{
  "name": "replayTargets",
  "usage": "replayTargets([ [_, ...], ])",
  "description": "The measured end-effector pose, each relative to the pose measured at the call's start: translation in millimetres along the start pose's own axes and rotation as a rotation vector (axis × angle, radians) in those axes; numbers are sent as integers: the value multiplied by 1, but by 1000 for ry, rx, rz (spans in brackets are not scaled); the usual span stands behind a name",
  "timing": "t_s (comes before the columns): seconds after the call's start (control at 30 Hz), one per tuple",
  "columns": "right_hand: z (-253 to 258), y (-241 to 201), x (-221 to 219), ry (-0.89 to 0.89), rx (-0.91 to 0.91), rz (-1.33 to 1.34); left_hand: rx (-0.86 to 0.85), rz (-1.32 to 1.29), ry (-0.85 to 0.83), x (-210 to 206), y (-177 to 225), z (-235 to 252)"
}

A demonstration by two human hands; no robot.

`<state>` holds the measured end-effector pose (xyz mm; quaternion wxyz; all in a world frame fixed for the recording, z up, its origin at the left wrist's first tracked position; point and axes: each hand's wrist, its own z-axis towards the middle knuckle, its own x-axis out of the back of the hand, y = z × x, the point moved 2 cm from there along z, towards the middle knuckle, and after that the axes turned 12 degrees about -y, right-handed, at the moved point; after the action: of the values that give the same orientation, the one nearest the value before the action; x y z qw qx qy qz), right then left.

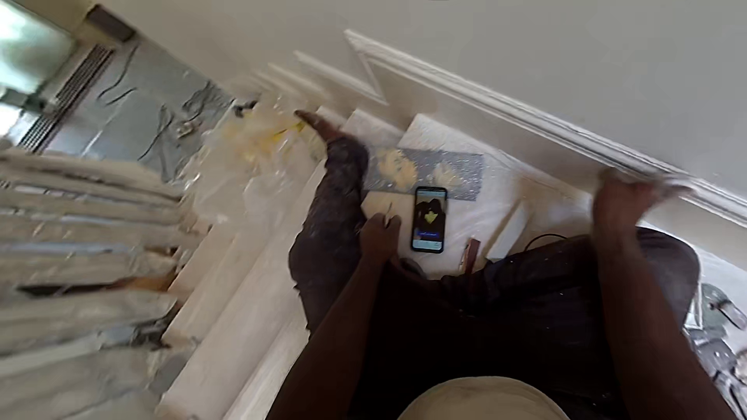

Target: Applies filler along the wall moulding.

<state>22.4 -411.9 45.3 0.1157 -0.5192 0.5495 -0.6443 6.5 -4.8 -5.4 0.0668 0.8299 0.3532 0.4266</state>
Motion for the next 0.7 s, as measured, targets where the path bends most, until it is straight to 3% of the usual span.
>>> replayTargets([
  [0.1, 18, 19, 27, 181, -71, 100, -34, 22, -31, -3, -1, 4],
  [0.17, 23, 24, 26, 194, -114, 100, -43, 48, -82, -4, 0, 6],
  [0.33, -2, 12, -10, -166, 36, -219, -48, 68, -113, -4, 2, 8],
  [0.43, -14, 3, -31, -278, 106, -312, -48, 29, -103, -3, -1, 6],
  [0.5, -18, 2, -31, -238, 72, -155, -54, 18, -96, -1, -2, 5],
  [0.6, -16, 3, -6, -44, -5, 175, -59, -3, -86, 0, -3, 4],
  [0.7, 22, 34, 31, 168, -42, 223, -64, 3, -93, -3, -3, 7],
])
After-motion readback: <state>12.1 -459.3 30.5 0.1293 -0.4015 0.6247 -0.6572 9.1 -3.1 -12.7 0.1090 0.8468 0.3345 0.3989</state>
